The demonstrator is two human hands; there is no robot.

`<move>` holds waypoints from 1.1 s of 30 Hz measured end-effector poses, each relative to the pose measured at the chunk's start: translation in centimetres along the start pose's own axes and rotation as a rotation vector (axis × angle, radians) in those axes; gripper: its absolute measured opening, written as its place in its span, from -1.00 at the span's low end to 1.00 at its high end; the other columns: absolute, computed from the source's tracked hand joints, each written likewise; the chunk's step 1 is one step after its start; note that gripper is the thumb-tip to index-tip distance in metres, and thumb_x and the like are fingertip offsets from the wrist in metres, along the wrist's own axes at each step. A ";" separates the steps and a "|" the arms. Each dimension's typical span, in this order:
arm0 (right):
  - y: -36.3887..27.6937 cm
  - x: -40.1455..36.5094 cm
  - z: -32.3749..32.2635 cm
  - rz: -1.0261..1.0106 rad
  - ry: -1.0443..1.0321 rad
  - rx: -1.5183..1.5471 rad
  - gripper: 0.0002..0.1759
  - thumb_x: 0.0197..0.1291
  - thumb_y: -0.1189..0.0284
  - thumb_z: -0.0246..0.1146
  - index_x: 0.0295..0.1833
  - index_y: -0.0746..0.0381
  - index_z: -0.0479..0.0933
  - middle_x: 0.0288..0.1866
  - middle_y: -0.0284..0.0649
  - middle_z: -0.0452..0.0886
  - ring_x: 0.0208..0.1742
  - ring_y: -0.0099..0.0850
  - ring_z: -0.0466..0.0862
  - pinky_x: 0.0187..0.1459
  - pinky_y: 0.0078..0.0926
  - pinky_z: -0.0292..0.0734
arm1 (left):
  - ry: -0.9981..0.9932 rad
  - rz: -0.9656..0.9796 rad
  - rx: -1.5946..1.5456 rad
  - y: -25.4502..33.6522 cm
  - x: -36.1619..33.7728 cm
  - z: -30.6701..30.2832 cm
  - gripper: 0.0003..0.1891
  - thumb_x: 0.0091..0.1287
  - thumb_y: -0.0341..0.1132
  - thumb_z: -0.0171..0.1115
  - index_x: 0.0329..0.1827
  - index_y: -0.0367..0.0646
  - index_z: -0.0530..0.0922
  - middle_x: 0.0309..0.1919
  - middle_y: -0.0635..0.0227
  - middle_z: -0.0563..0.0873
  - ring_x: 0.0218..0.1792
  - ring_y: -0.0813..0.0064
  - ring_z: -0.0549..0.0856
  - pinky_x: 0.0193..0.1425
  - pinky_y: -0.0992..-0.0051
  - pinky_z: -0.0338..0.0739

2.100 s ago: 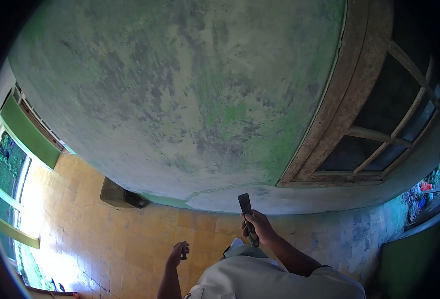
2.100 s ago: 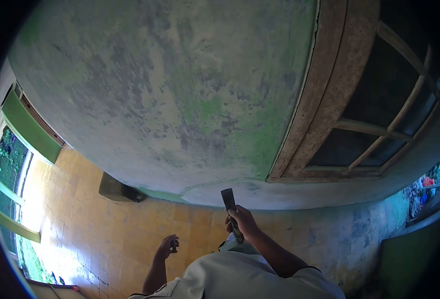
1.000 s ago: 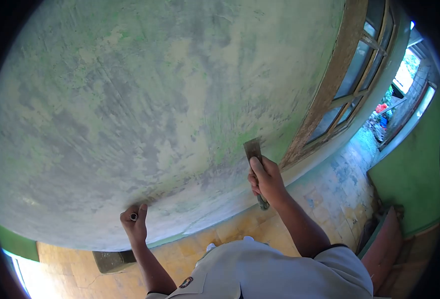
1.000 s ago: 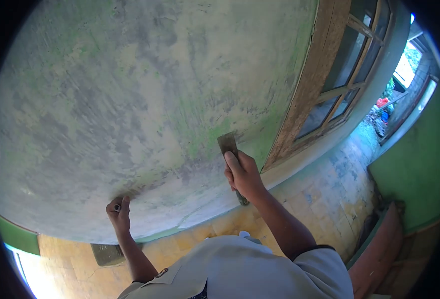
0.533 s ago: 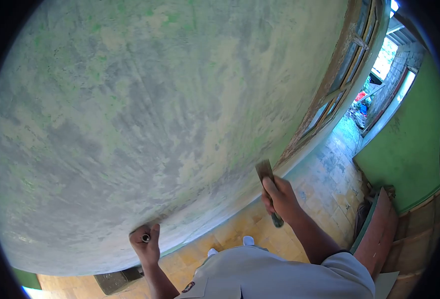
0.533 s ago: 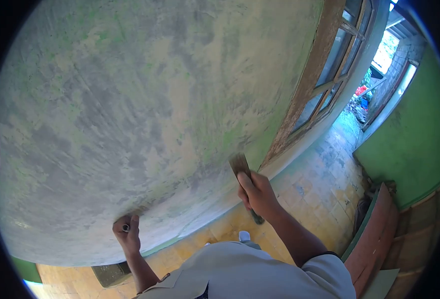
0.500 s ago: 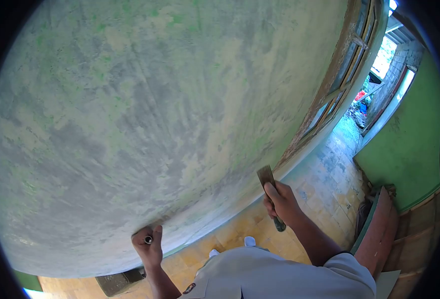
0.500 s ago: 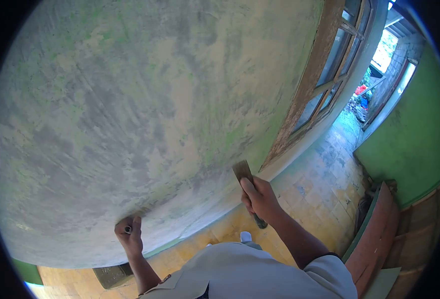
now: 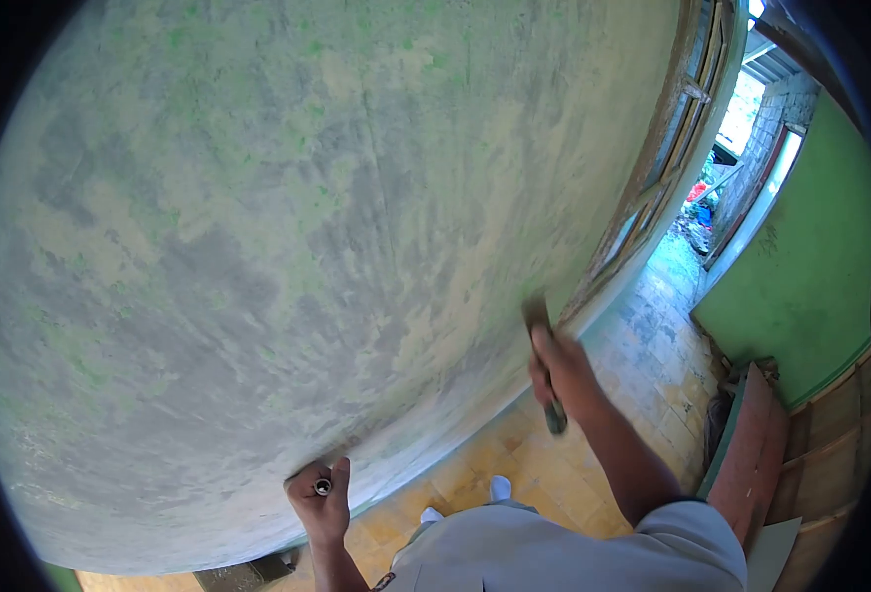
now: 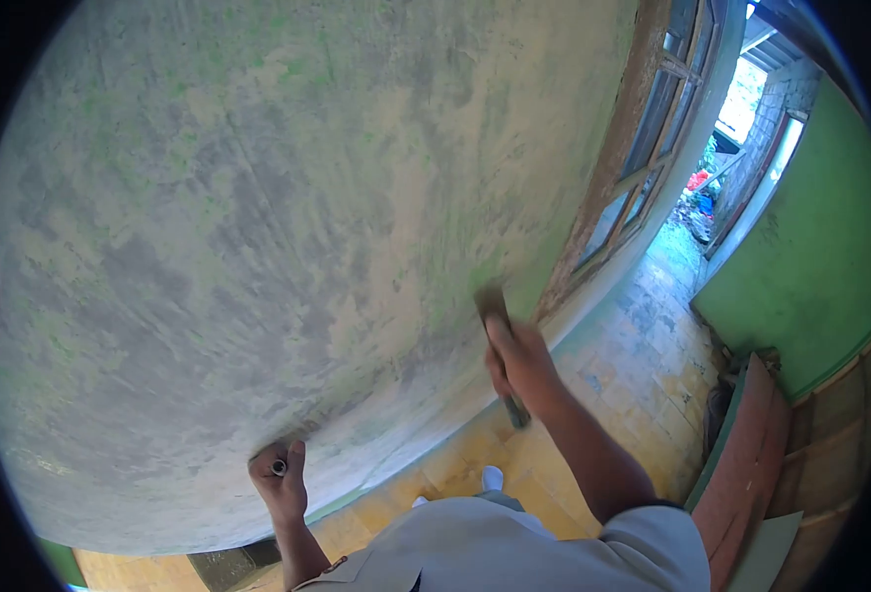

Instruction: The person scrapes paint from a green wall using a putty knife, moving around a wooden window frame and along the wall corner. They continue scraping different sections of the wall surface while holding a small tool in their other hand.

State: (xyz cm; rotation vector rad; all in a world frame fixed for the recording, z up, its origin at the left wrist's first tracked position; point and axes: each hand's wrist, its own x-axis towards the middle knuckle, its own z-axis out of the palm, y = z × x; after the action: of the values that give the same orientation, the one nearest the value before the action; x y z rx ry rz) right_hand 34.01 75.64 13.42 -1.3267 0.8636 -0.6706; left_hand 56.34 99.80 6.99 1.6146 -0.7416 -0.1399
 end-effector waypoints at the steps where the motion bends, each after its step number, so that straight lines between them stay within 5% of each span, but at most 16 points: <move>1: -1.9 0.9 0.9 -0.078 0.032 0.024 -0.59 0.35 0.07 0.03 -0.39 0.18 0.29 -0.69 -0.37 0.30 -0.80 -0.59 0.27 -0.71 -0.57 0.26 | 0.003 -0.041 0.006 1.0 -0.1 0.1 -0.59 0.11 -0.48 0.32 -0.75 -0.19 0.25 -0.79 0.54 0.21 -0.66 0.72 0.14 -0.61 0.56 -0.02; 7: 2.5 -2.7 2.1 0.062 0.031 0.091 -0.56 0.32 0.02 0.06 -0.40 0.16 0.30 -0.69 -0.36 0.31 -0.79 -0.56 0.30 -0.71 -0.57 0.27 | -0.039 -0.026 0.028 0.7 0.0 -0.3 -0.60 0.10 -0.38 0.39 -0.74 -0.22 0.32 -0.80 0.51 0.25 -0.67 0.71 0.18 -0.62 0.56 0.03; 10: 11.1 -5.1 2.5 0.438 0.036 0.372 -0.57 0.23 -0.01 0.14 -0.38 0.14 0.33 -0.63 -0.33 0.37 -0.72 -0.48 0.37 -0.64 -0.48 0.34 | -0.072 -0.001 0.001 0.1 0.1 -1.1 -0.55 0.11 -0.20 0.43 -0.72 -0.23 0.35 -0.79 0.51 0.26 -0.67 0.68 0.20 -0.61 0.55 0.05; 14: 19.1 -9.5 3.1 0.670 -0.172 0.399 -0.75 0.27 0.20 0.17 -0.18 0.14 0.39 -0.39 -0.31 0.47 -0.53 -0.47 0.50 -0.46 -0.46 0.48 | -0.227 0.139 -0.183 -1.0 0.1 -2.0 -0.40 0.30 0.12 0.07 -0.70 -0.26 0.44 -0.78 0.45 0.37 -0.67 0.62 0.32 -0.56 0.54 0.18; 17: 19.9 -11.9 2.5 0.800 -0.305 0.367 -0.72 0.26 0.33 0.18 0.01 0.16 0.33 -0.29 -0.27 0.48 -0.44 -0.44 0.54 -0.36 -0.42 0.53 | -0.484 -0.273 -0.312 -2.6 -1.7 -2.4 -0.36 0.44 -0.01 -0.21 -0.63 -0.29 0.61 -0.77 0.41 0.40 -0.64 0.60 0.40 -0.52 0.52 0.27; 18: 19.8 -12.7 2.4 0.833 -0.327 0.321 -0.67 0.25 0.37 0.18 0.07 0.17 0.29 -0.27 -0.25 0.48 -0.42 -0.43 0.54 -0.33 -0.41 0.53 | -0.446 -0.287 -0.313 -3.6 -2.9 -2.1 -0.36 0.44 -0.01 -0.21 -0.63 -0.29 0.61 -0.77 0.41 0.40 -0.64 0.60 0.40 -0.52 0.52 0.27; 22: 19.5 -13.8 1.2 0.682 -0.538 0.331 -0.49 0.12 0.58 0.13 0.21 0.16 0.20 -0.26 -0.22 0.46 -0.39 -0.43 0.53 -0.29 -0.42 0.52 | -0.840 -0.733 -0.162 -6.0 -9.6 -0.3 -0.47 0.41 -0.02 -0.06 -0.50 -0.26 0.67 -0.68 0.42 0.53 -0.63 0.63 0.44 -0.51 0.59 0.37; 23: 19.4 -13.9 1.1 0.693 -0.579 0.310 -0.49 0.12 0.58 0.13 0.21 0.16 0.20 -0.26 -0.22 0.46 -0.39 -0.43 0.53 -0.29 -0.42 0.52 | -0.871 -0.772 -0.167 -7.3 -12.3 0.7 -0.53 0.40 0.00 -0.03 -0.26 -0.26 0.66 -0.64 0.43 0.56 -0.65 0.64 0.43 -0.54 0.59 0.37; 25: 19.2 -14.2 1.0 0.671 -0.691 0.175 -0.28 0.05 0.62 0.13 0.38 0.17 0.10 -0.34 -0.22 0.44 -0.41 -0.49 0.53 -0.34 -0.49 0.51 | -0.860 -0.792 -0.285 -7.8 -17.1 1.9 -0.50 0.37 0.07 0.00 -0.27 -0.26 0.64 -0.65 0.46 0.48 -0.66 0.65 0.43 -0.57 0.60 0.37; 30: 19.4 -17.4 0.6 0.642 -0.992 -0.089 -0.21 0.08 0.61 0.14 0.44 0.14 0.02 -0.25 -0.22 0.44 -0.39 -0.49 0.53 -0.32 -0.50 0.49 | -0.716 -0.835 -0.575 -4.7 -24.3 3.5 -0.48 0.35 0.13 0.02 -0.18 -0.25 0.57 -0.70 0.51 0.36 -0.70 0.64 0.44 -0.64 0.61 0.33; 33: 20.2 -19.7 -0.3 0.588 -1.048 -0.069 -0.23 0.10 0.60 0.14 0.44 0.16 0.03 -0.19 -0.22 0.43 -0.38 -0.48 0.54 -0.32 -0.51 0.49 | -0.376 -0.980 -0.627 -4.7 -28.6 4.6 -0.56 0.40 0.05 0.00 -0.17 -0.21 0.52 -0.75 0.49 0.39 -0.76 0.63 0.40 -0.70 0.59 0.25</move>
State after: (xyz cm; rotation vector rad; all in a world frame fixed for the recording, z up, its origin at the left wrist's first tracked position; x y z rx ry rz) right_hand 22.01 94.69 -3.56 -1.1704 0.3515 0.5116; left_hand 33.45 111.18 -7.45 1.2101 -0.0775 -1.2758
